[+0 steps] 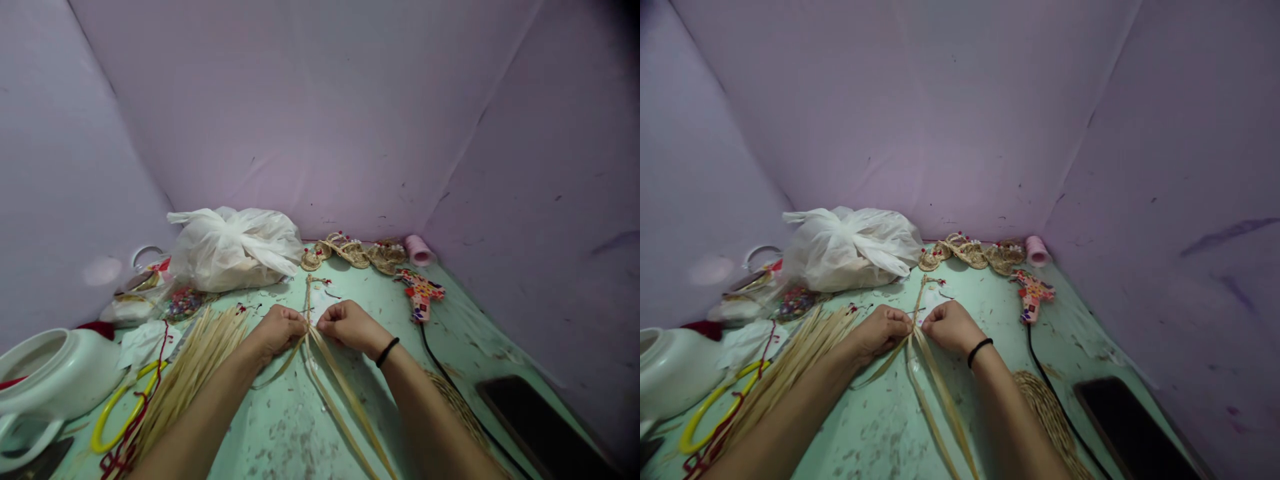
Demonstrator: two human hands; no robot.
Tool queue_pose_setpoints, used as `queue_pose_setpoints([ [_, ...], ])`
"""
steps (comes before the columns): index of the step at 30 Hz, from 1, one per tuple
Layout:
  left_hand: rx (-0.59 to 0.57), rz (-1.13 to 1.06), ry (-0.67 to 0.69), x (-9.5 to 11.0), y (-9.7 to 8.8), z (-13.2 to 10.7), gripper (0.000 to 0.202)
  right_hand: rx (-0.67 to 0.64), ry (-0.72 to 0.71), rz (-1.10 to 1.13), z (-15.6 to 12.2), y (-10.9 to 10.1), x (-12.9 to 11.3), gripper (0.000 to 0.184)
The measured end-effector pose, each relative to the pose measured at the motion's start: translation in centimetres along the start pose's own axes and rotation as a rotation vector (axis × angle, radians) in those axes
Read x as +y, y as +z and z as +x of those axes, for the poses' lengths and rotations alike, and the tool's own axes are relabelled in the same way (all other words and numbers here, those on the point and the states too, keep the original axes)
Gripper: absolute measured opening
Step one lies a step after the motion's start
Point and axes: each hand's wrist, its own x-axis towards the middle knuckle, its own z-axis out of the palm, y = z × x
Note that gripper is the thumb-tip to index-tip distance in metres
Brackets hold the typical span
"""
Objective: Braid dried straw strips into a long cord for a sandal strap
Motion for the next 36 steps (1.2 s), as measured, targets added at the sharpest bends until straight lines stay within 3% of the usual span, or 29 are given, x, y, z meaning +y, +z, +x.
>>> queue_pose_setpoints([
  [5, 0.004, 0.0, -0.001, 0.2, 0.1, 0.0, 0.009, -0.077, 0.102, 0.163, -0.8, 0.2, -1.5, 0.012],
  [11, 0.007, 0.026, 0.021, 0.1, 0.2, 0.1, 0.008, 0.028, 0.167, 0.171, -0.8, 0.3, -2.1, 0.013],
  [15, 0.02, 0.038, 0.027, 0.0, 0.3, 0.2, 0.008, 0.027, 0.171, 0.194, -0.7, 0.3, -2.1, 0.01],
  [21, 0.044, -0.006, -0.004, 0.2, 0.3, -0.1, 0.011, -0.027, 0.06, -0.021, -1.0, 1.3, -1.9, 0.009],
  [28, -0.033, -0.112, -0.008, 0.2, -0.2, -0.2, 0.016, 0.115, -0.167, -0.452, -2.0, 2.1, -3.2, 0.016],
  [33, -0.017, -0.076, 0.01, 0.1, -0.3, -0.1, 0.013, 0.089, -0.208, -0.471, -2.1, 1.8, -3.1, 0.017],
  [36, -0.01, -0.027, 0.015, 0.2, -0.3, -0.1, 0.013, 0.024, -0.139, -0.377, -1.5, 1.2, -2.3, 0.013],
])
